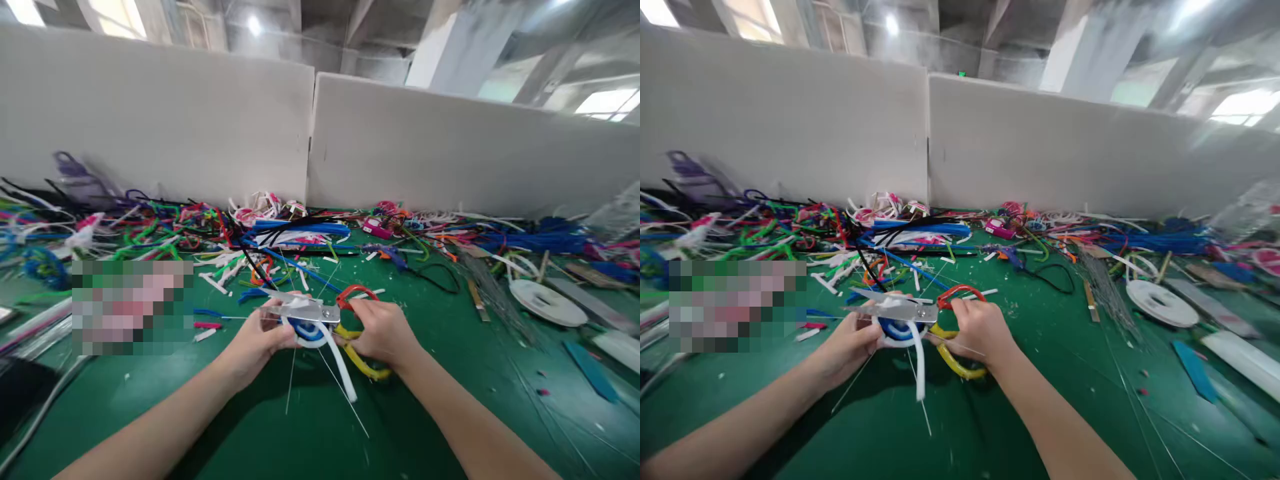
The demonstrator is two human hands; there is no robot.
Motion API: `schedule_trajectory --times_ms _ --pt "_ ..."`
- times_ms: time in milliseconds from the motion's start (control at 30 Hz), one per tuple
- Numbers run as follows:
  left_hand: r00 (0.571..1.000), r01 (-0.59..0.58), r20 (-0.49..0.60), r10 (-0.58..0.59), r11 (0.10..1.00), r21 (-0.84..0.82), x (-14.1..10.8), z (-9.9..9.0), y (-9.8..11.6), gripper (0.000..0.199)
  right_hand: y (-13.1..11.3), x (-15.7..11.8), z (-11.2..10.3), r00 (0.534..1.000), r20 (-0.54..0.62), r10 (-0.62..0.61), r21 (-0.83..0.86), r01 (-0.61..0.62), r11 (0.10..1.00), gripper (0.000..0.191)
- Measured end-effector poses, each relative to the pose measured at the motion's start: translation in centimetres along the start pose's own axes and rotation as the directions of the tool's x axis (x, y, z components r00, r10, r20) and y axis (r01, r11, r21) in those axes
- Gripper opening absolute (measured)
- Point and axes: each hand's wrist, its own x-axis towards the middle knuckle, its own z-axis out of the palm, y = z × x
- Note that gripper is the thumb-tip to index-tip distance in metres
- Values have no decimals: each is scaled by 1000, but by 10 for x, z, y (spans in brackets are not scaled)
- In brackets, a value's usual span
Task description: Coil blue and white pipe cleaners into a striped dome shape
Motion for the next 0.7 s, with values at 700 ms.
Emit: schedule_trajectory --times_ms 700 --pt "1000 1 -7 0 995 99 -1 2 0 51 -11 9 -9 914 330 237 200 -313 928 35"
